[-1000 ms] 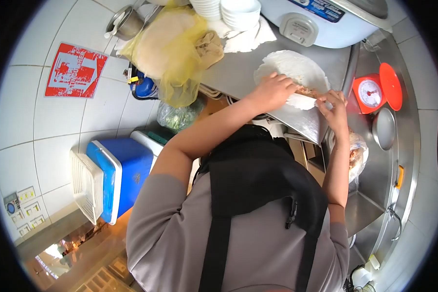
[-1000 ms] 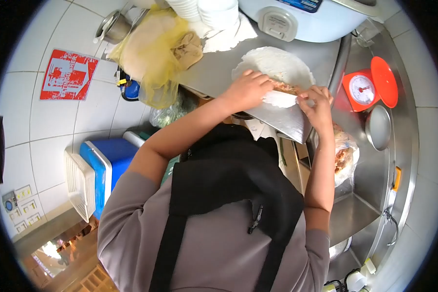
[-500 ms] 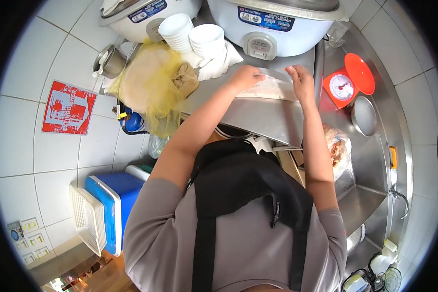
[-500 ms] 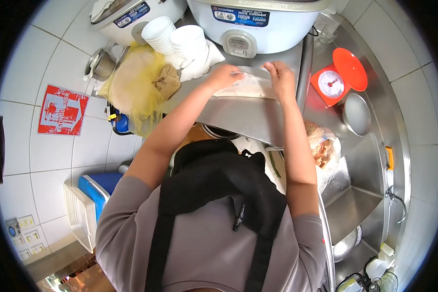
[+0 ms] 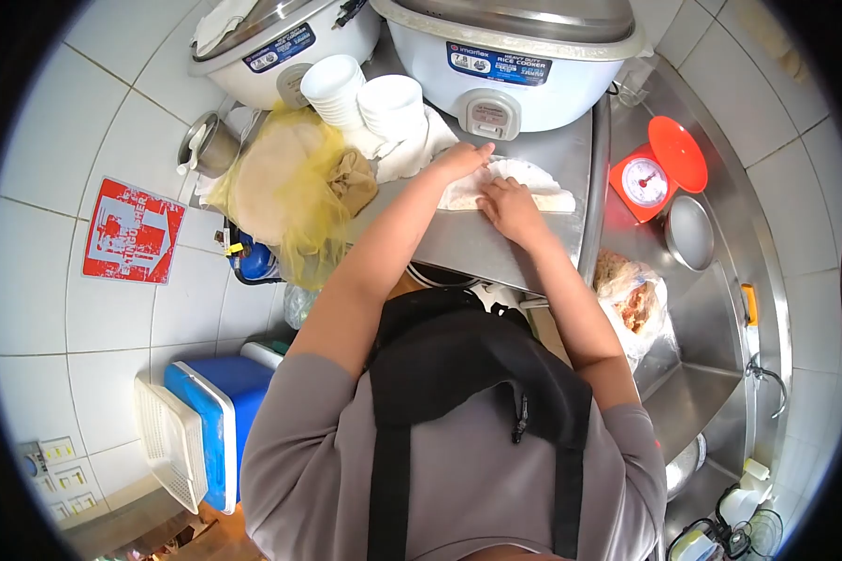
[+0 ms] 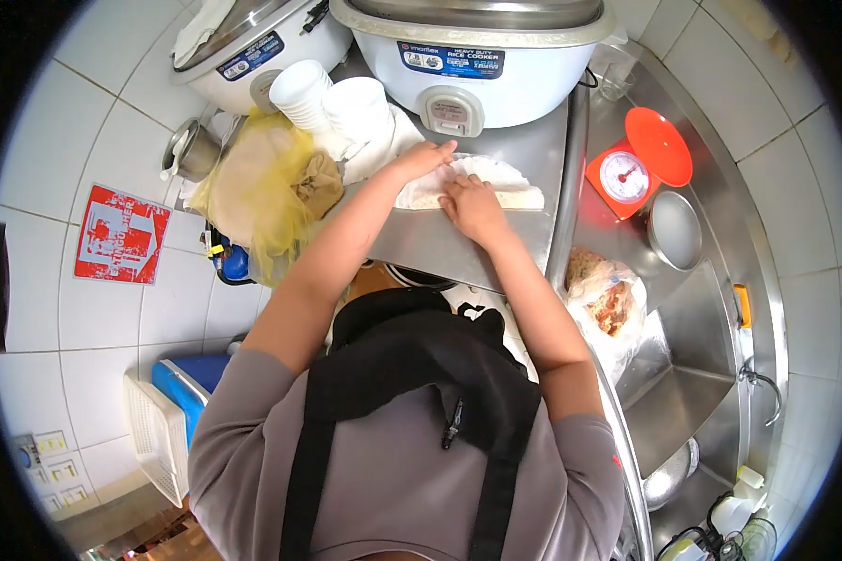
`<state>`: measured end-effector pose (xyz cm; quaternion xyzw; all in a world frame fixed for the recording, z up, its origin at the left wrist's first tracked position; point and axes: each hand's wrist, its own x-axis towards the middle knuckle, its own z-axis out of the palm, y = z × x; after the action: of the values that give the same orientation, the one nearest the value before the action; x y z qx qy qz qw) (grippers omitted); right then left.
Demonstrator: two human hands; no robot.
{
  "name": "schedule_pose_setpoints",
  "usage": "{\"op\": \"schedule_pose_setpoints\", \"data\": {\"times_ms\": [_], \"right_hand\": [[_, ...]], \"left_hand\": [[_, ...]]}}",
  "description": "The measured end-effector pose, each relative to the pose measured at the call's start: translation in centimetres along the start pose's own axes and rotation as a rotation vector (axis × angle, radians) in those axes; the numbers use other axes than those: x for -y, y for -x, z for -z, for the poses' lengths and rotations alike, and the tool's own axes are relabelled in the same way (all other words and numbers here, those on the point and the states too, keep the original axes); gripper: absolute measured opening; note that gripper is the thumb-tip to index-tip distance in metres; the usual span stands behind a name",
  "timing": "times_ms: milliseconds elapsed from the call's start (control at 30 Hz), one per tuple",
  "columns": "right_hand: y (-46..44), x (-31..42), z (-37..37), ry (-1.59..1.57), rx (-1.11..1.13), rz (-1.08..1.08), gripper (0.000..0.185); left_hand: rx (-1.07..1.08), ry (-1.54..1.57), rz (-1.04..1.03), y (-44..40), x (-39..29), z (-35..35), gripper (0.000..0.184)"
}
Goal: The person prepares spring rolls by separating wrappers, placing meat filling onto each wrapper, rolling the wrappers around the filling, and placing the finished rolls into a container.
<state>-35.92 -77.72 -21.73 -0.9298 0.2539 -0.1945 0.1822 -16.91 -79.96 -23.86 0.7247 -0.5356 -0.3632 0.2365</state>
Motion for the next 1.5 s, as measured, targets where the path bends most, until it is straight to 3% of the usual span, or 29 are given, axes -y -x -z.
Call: {"op": "schedule_pose_setpoints", "data": {"times_ms": [133,300,400,600,733,833,933,1033,1200,1300,1500], "right_hand": [[-0.5,0.5,0.7,0.023,0.127,-0.048,0.027],[-1.4,1.3,-1.4,-0.022,0.097,-0.02,0.028],[-1.6,1.4,-0.5,-0.098,0.261,-0.074,0.029],[-1.8,2.2,-2.6,-0.06,0.177,0.085,0.031],[-0.9,0.6,0.1,-0.081,0.2,-0.022,0.03],[-0.7,-0.7,0.6,-0.046,0.252,-0.013,0.03],[-0.6,-1.0,0.7,-0.068,0.294,-0.021,0.031],[0.0,-1.3,0.9,-0.051,0.282,-0.036,0.033],[0.6,-1.3,3.2,0.07,0.241,-0.085,0.038],[0.8,-1.8,3.5,0.031,0.374,-0.094,0.042],[2.4,-2.8,4.0,-0.047,0.265,-0.045,0.041]], "left_hand": [[0.123,0.304,0.003,1.0,-0.2,0.1,0.067],[0.109,0.286,0.008,1.6,-0.7,0.1,0.07],[0.12,0.248,-0.004,1.1,-0.5,0.1,0.072],[0.096,0.138,-0.009,1.0,-0.4,-0.3,0.078],[0.057,-0.042,0.019,2.0,-2.0,0.2,0.081],[0.004,-0.315,-0.087,3.4,-4.6,-0.1,0.08],[-0.135,-0.135,-0.181,2.8,-3.8,-1.9,0.079],[-0.034,0.013,-0.081,3.2,-4.0,-1.5,0.076],[-0.036,-0.015,-0.201,3.0,-2.5,-1.9,0.069],[-0.034,-0.014,-0.199,3.7,-2.5,-2.2,0.066],[-0.076,-0.084,-0.241,4.3,-2.8,-2.4,0.06]]}}
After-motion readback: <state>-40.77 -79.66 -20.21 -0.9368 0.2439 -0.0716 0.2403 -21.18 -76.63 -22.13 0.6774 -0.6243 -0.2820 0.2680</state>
